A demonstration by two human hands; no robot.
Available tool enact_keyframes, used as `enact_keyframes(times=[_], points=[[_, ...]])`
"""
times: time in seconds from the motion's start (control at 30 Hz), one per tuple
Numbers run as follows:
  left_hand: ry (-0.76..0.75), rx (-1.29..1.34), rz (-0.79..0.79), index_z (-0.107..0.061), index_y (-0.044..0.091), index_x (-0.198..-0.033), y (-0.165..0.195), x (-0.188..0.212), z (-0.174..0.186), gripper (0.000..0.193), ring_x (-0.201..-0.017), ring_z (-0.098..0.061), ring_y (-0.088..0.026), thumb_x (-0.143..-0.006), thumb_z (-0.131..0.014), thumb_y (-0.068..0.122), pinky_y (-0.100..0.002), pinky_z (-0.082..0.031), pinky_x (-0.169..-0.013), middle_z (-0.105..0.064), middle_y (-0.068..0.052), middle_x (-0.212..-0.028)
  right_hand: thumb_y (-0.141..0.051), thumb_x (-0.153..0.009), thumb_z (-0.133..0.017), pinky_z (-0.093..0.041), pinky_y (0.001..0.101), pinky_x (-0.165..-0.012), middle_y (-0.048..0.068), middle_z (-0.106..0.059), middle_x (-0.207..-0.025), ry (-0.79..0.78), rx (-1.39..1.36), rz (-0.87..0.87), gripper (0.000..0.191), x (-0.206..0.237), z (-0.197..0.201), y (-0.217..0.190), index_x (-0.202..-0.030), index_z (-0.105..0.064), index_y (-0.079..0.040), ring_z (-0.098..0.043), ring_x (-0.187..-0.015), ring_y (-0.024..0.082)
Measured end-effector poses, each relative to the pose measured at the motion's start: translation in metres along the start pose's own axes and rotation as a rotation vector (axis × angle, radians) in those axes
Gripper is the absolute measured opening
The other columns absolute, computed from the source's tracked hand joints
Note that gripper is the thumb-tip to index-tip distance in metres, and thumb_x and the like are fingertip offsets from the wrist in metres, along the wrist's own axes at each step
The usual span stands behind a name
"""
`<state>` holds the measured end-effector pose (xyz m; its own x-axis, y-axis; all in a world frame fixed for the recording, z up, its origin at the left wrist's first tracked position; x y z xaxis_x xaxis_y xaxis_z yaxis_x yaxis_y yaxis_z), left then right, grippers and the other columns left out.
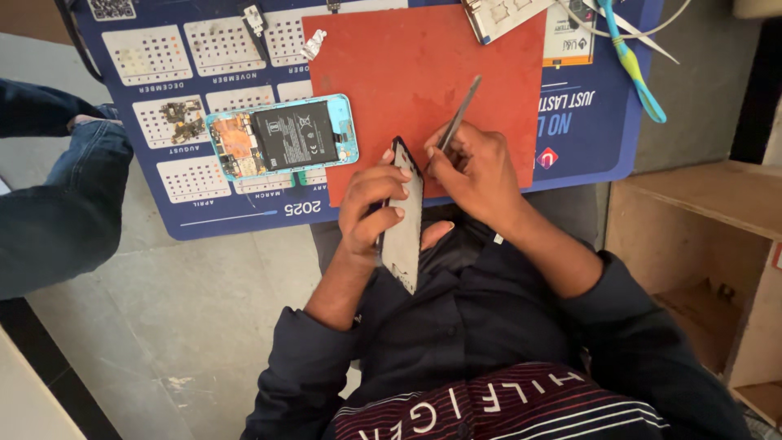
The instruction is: The person applies adhesive to the edges of a smartphone screen assembly using a tube and spreads it with a metal tool. They work on a blue mat with various tools and phone parts nearby.
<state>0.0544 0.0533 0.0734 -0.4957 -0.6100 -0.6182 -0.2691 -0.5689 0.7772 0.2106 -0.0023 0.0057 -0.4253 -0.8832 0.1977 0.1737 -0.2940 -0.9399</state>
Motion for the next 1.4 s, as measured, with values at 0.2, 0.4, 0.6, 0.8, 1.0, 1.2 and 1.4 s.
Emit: enact_keyframes(times=[0.2,0.4,0.6,0.8,1.0,1.2,1.4], points=[[-0.002,0.001,-0.014,-0.045,0.013,-0.106,0.002,0.0,0.0,0.068,-0.102,-0.069,-0.032,-0.068,-0.102,0.018,-0.056,-0.057,-0.104,-0.059,-0.01,-0.103,0.002,-0.097,-0.062,-0.05,0.0224,-0.054,0.006,-0.071,-0.074,-0.042,0.004,-0.034,0.003,-0.001,-0.003,0.004,-0.1,-0.062,0.002,-0.071,-0.065,0.009],[-0.016,-0.011,-0.064,-0.043,0.014,-0.106,0.005,0.002,-0.003,0.07,-0.101,-0.068,-0.032,-0.07,-0.102,0.019,-0.057,-0.057,-0.105,-0.058,-0.009,-0.103,0.002,-0.096,-0.063,-0.05,0.0231,-0.055,0.008,-0.072,-0.073,-0.065,0.03,-0.087,0.002,-0.001,-0.004,0.01,-0.095,-0.062,0.002,-0.07,-0.063,0.01],[-0.005,-0.028,-0.021,-0.044,0.014,-0.106,0.0,0.005,-0.001,0.069,-0.101,-0.068,-0.031,-0.069,-0.102,0.02,-0.057,-0.057,-0.105,-0.059,-0.009,-0.102,0.002,-0.097,-0.063,-0.052,0.0222,-0.057,0.006,-0.072,-0.076,0.001,0.003,-0.058,0.002,0.004,0.0,0.007,-0.097,-0.061,0.002,-0.073,-0.07,0.009],[0.04,-0.093,0.001,-0.038,0.015,-0.109,-0.002,0.005,0.003,0.074,-0.101,-0.066,-0.03,-0.07,-0.1,0.024,-0.054,-0.057,-0.105,-0.055,-0.01,-0.106,0.001,-0.099,-0.063,-0.05,0.0209,-0.057,0.005,-0.073,-0.079,0.03,-0.052,-0.006,0.003,-0.001,0.001,0.001,-0.101,-0.064,0.003,-0.069,-0.068,0.007],[0.068,-0.06,0.078,-0.035,0.014,-0.114,-0.007,0.007,0.005,0.078,-0.106,-0.063,-0.029,-0.072,-0.1,0.027,-0.052,-0.056,-0.109,-0.054,-0.012,-0.111,0.0,-0.097,-0.067,-0.047,0.0226,-0.054,0.006,-0.069,-0.071,-0.006,0.078,0.013,0.003,-0.002,-0.002,-0.004,-0.097,-0.066,0.003,-0.064,-0.059,0.006],[0.177,-0.012,0.076,-0.038,0.011,-0.113,-0.015,0.008,0.012,0.08,-0.103,-0.064,-0.029,-0.064,-0.1,0.027,-0.049,-0.058,-0.103,-0.055,-0.013,-0.109,-0.001,-0.104,-0.066,-0.056,0.0224,-0.066,0.008,-0.077,-0.099,0.032,0.045,0.242,0.009,-0.004,-0.002,-0.028,-0.112,-0.07,0.002,-0.074,-0.085,0.009],[0.198,0.039,0.129,-0.038,0.012,-0.116,-0.023,0.013,0.015,0.082,-0.105,-0.065,-0.03,-0.065,-0.101,0.025,-0.053,-0.057,-0.108,-0.053,-0.014,-0.111,0.001,-0.098,-0.069,-0.055,0.0234,-0.065,0.011,-0.078,-0.094,0.036,0.096,0.208,0.012,-0.011,-0.001,-0.028,-0.109,-0.074,0.003,-0.074,-0.079,0.01]])
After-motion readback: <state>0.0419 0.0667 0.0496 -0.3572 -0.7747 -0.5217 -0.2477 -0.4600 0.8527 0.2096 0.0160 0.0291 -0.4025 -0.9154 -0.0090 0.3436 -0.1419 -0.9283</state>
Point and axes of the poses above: each hand's wrist, its own x-axis away from the middle knuckle, its own z-axis out of the back of the hand, y = z × x, the point moved 10 cm from there along -x, towards the middle knuckle
